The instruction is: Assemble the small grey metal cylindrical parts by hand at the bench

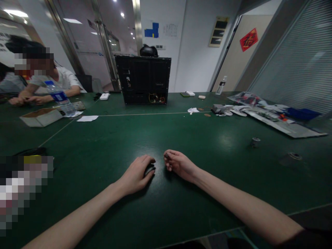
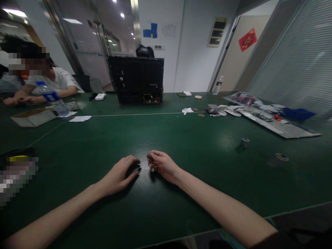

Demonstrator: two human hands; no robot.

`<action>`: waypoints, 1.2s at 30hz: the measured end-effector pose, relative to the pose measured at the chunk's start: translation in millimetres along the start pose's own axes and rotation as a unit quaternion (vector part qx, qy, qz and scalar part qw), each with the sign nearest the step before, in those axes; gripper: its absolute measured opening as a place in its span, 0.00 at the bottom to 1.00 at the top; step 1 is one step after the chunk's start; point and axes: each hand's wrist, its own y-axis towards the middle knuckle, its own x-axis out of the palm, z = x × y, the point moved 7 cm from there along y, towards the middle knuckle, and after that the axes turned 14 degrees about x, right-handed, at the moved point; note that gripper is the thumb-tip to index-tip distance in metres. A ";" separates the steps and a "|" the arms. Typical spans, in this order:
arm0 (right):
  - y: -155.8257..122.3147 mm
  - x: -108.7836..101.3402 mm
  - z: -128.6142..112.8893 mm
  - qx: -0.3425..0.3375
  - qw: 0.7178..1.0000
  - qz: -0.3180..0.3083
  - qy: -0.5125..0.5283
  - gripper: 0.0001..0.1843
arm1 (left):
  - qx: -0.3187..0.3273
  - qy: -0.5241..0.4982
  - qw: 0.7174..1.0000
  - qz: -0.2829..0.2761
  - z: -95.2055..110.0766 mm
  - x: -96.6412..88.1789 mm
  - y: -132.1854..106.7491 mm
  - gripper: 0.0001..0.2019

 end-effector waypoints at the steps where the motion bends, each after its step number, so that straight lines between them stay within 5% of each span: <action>1: -0.3 0.1 0.0 0.001 1.000 0.001 -0.001 0.13 | -0.001 -0.001 1.000 0.001 0.0 -0.2 0.0 0.11; 14: 2.8 -3.1 -0.2 -0.019 0.999 0.011 -0.042 0.18 | 0.002 0.008 1.000 0.002 -0.2 0.9 0.2 0.11; 19: -8.4 -16.7 -42.0 -0.122 0.975 0.091 -0.162 0.17 | 0.001 -0.003 1.000 0.002 0.2 -0.1 0.6 0.11; 21: -25.3 -34.5 -77.3 -0.206 0.934 0.167 -0.240 0.15 | 0.001 -0.006 1.000 0.000 0.2 -0.7 0.2 0.11; 23: -52.1 -66.1 -115.0 -0.282 0.863 0.277 -0.315 0.14 | 0.001 -0.007 1.000 0.001 0.2 -1.4 -0.4 0.11; 25: -86.5 -110.0 -147.3 -0.317 0.760 0.417 -0.386 0.15 | 0.004 -0.008 1.000 0.002 0.6 -1.7 -0.9 0.11; 27: -126.7 -159.9 -170.1 -0.292 0.621 0.578 -0.441 0.15 | 0.006 -0.006 1.000 0.002 1.2 -1.6 -1.2 0.11; 28: -144.7 -183.6 -176.9 -0.281 0.589 0.618 -0.439 0.15 | 0.006 -0.006 1.000 0.002 1.6 -1.4 -1.2 0.11; 32: -205.8 -257.7 -181.6 -0.234 0.509 0.724 -0.403 0.15 | 0.000 -0.006 1.000 -0.001 1.8 -0.5 -0.6 0.11; 36: -237.4 -300.4 -169.3 -0.166 0.461 0.783 -0.383 0.15 | -0.004 -0.006 1.000 -0.001 1.1 0.1 1.3 0.10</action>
